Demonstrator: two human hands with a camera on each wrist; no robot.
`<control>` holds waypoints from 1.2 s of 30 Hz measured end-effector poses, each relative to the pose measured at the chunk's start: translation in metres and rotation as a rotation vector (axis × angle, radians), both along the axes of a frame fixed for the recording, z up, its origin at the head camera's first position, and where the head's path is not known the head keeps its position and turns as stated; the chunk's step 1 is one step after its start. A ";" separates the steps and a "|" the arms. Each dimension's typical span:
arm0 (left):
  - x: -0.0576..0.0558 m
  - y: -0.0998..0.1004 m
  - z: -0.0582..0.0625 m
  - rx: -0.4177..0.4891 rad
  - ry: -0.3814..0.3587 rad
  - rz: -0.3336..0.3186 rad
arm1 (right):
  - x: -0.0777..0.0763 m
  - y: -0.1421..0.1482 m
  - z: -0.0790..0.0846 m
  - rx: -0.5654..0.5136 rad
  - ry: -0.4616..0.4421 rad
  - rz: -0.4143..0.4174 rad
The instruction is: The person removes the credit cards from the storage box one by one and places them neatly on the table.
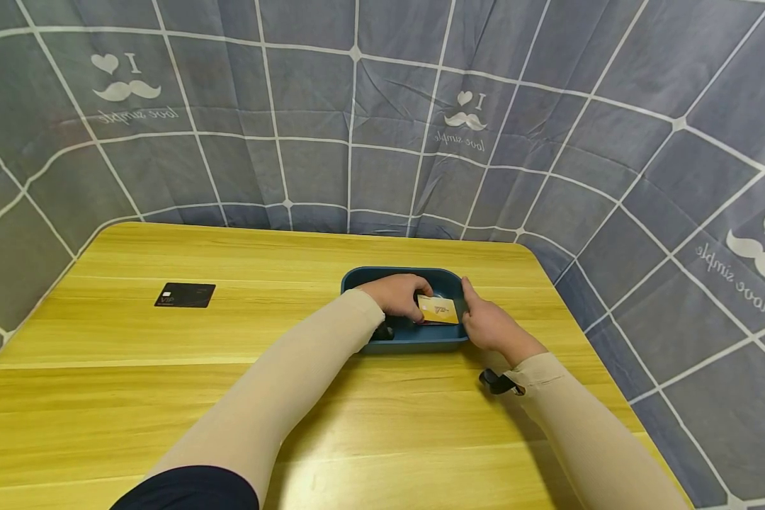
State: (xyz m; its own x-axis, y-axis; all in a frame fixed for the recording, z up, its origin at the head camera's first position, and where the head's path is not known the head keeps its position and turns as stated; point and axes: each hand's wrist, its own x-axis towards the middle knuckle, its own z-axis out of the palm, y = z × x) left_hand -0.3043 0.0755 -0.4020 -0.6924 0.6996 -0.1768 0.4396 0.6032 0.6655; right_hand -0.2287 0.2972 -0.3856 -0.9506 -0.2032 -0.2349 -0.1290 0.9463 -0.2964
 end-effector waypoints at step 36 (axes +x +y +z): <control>-0.001 -0.001 0.012 0.059 -0.022 -0.015 | 0.001 0.001 0.001 -0.006 0.016 0.003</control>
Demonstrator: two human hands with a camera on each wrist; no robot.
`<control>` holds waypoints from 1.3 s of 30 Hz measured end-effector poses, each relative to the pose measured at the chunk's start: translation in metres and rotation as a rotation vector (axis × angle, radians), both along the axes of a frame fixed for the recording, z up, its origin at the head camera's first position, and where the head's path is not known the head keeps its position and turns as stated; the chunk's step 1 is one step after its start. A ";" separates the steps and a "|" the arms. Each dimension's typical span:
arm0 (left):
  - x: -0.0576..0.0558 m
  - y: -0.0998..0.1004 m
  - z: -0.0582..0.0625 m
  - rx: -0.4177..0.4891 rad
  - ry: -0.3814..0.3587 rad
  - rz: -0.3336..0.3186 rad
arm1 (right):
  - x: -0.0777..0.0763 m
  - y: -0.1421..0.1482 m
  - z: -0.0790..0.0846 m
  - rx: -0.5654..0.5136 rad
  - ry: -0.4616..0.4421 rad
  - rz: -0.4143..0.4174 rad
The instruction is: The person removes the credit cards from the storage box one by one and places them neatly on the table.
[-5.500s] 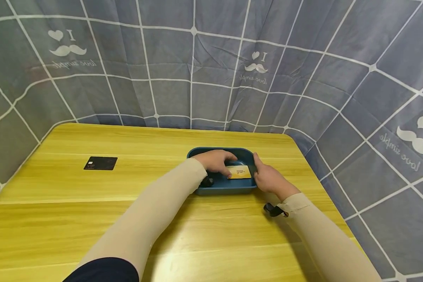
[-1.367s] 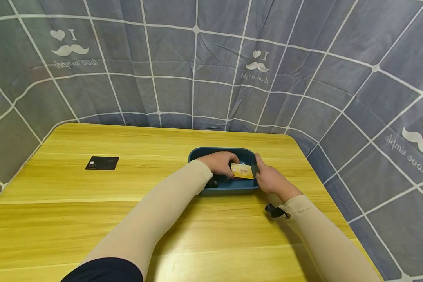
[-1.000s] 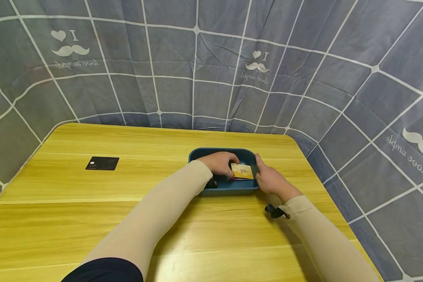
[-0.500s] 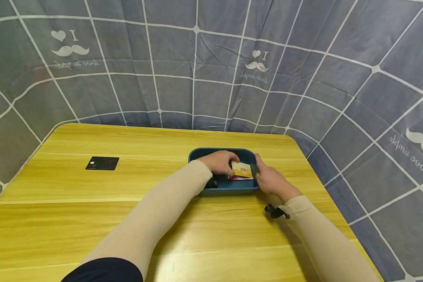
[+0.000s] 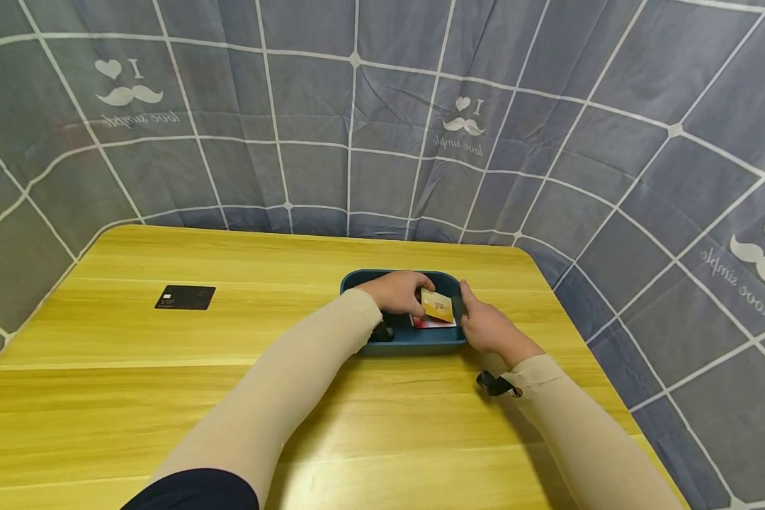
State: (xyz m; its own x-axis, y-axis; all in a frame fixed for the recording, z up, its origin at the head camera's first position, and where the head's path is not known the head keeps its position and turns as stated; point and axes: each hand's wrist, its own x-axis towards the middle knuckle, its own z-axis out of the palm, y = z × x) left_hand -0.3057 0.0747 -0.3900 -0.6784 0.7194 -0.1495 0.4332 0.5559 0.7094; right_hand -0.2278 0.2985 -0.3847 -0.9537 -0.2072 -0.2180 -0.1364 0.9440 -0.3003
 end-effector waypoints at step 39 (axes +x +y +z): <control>0.029 -0.176 0.081 0.102 0.170 0.181 | -0.002 0.000 0.003 -0.014 0.015 -0.009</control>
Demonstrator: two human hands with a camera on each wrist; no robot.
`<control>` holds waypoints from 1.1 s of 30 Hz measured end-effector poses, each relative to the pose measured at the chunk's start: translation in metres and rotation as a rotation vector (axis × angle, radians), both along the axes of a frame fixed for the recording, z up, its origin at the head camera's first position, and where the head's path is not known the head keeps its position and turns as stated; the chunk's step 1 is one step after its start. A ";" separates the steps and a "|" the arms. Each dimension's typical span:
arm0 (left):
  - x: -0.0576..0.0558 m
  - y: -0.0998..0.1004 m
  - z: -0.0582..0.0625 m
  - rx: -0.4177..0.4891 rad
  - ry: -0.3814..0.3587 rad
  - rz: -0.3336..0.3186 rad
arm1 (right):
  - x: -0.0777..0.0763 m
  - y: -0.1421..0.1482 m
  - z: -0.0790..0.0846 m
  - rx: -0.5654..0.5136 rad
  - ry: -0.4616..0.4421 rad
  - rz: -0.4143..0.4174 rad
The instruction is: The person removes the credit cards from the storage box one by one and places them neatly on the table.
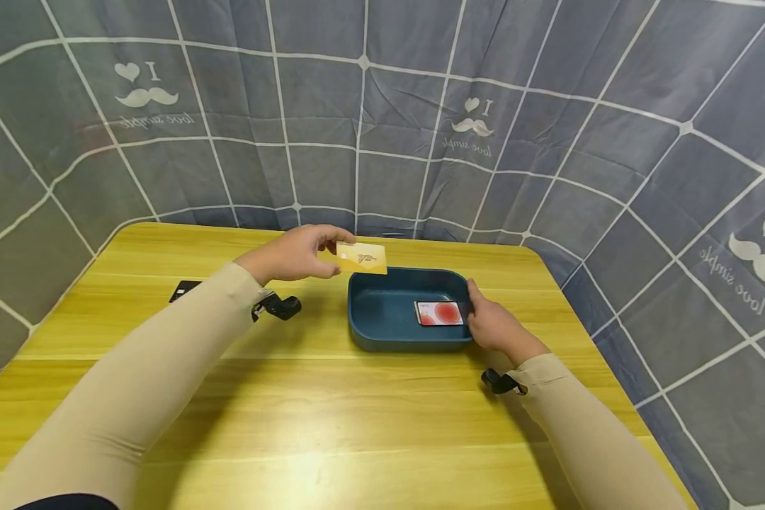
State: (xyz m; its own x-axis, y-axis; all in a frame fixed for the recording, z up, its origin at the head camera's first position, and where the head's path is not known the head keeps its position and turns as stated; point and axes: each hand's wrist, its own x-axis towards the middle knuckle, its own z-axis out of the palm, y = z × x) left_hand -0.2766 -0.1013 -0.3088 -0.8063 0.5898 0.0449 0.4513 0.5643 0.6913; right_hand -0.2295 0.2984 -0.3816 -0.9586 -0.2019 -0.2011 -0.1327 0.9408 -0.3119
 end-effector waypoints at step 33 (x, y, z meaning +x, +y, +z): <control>0.019 -0.161 -0.071 -0.288 -0.113 0.168 | 0.002 -0.002 0.004 0.009 -0.047 -0.008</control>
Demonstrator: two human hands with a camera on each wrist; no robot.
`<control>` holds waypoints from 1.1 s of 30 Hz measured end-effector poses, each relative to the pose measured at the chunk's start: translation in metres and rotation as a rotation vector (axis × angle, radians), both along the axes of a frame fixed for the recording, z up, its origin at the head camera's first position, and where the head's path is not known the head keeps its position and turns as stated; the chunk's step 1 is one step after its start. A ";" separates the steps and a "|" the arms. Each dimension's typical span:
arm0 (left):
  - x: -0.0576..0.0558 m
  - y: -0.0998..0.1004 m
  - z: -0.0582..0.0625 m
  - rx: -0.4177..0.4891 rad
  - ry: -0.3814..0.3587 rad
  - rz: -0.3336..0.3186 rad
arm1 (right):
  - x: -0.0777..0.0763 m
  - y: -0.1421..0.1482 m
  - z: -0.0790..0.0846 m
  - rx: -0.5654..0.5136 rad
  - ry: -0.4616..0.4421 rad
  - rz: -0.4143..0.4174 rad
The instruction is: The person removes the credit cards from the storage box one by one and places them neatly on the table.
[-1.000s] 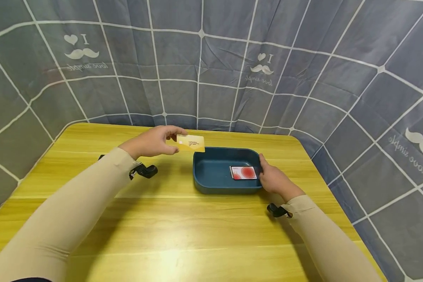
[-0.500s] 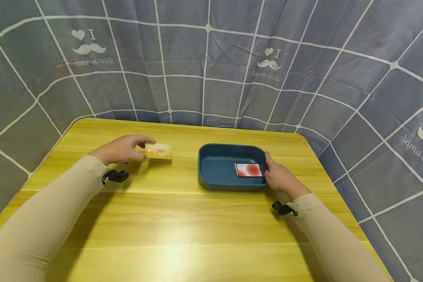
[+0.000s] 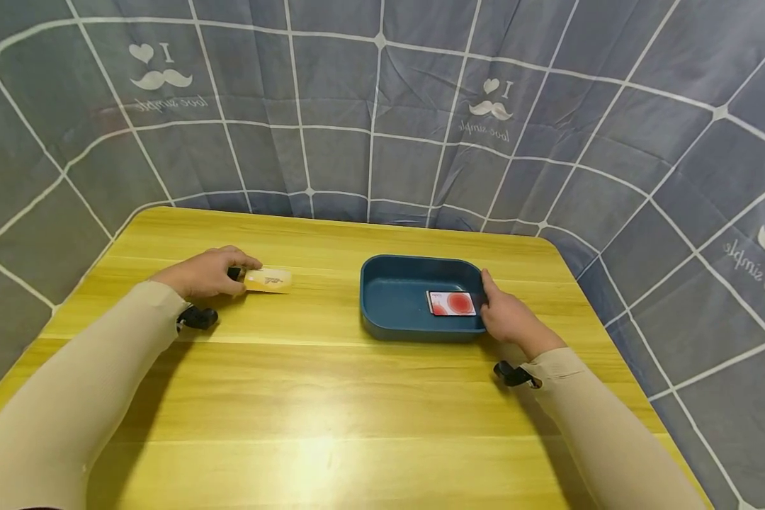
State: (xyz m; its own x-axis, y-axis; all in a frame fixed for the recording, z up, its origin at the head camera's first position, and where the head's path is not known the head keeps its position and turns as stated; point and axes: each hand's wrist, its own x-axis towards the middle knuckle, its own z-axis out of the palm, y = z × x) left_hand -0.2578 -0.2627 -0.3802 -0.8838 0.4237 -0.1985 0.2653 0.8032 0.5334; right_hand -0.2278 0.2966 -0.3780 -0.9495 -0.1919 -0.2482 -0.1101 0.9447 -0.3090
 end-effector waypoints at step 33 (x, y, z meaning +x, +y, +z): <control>-0.011 -0.013 -0.007 -0.056 -0.074 0.033 | 0.002 0.000 0.004 -0.008 -0.010 0.001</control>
